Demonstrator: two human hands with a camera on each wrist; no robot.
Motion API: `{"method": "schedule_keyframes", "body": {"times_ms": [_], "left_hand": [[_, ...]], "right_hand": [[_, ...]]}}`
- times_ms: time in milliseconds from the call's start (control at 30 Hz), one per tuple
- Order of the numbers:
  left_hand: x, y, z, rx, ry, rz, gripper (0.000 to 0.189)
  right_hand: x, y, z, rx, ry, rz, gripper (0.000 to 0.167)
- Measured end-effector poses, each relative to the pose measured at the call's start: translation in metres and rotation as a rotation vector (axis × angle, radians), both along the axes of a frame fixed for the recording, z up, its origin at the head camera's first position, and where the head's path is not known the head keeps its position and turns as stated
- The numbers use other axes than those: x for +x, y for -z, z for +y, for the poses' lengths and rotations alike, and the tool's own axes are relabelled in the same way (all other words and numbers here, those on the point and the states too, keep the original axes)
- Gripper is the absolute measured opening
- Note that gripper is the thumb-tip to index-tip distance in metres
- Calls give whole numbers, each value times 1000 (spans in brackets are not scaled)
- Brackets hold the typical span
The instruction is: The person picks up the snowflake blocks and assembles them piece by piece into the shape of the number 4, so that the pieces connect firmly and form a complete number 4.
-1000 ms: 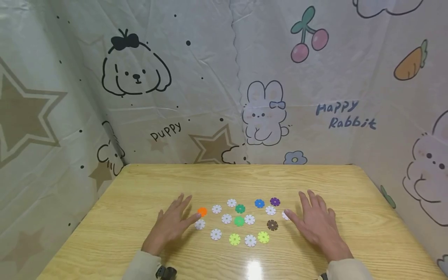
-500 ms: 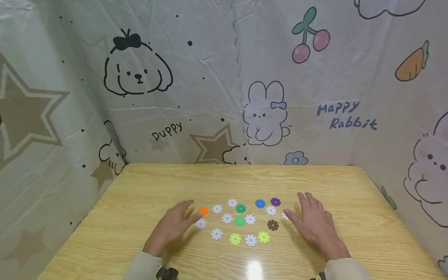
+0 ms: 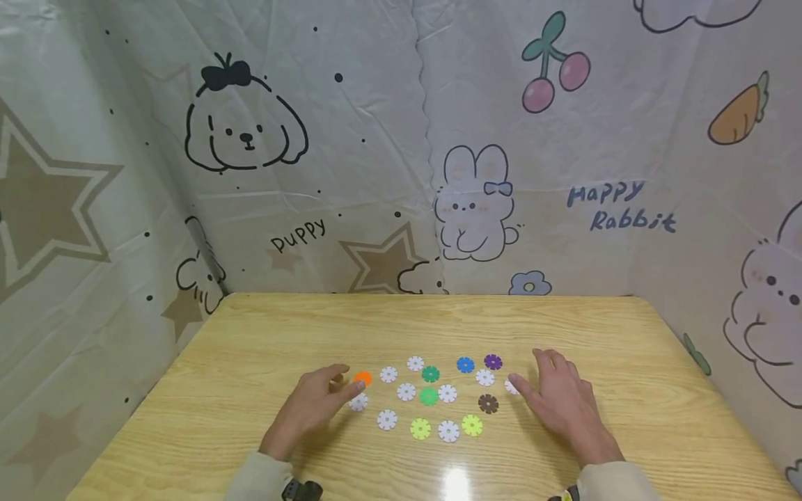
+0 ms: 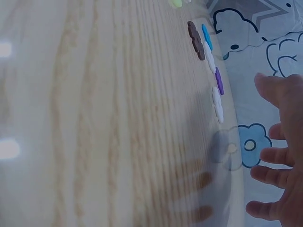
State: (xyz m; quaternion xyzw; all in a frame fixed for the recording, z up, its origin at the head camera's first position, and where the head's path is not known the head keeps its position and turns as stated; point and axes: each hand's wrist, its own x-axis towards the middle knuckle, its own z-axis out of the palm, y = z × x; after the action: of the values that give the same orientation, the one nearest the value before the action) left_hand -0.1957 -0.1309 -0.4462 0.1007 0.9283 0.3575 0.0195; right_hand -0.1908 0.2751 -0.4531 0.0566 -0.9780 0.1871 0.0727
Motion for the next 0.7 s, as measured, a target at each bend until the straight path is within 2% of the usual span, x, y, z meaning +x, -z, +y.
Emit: {"method": "schedule_keyframes", "body": {"times_ms": [267, 433, 700], "left_hand": [[2, 1, 5, -79, -41, 14, 58], [3, 3, 8, -92, -66, 15, 51], [5, 2, 14, -129, -83, 1, 45]], "right_hand": [[0, -1, -2, -39, 6, -23, 74], [1, -1, -3, -53, 5, -28, 73], [-2, -2, -4, -66, 9, -44, 62]]}}
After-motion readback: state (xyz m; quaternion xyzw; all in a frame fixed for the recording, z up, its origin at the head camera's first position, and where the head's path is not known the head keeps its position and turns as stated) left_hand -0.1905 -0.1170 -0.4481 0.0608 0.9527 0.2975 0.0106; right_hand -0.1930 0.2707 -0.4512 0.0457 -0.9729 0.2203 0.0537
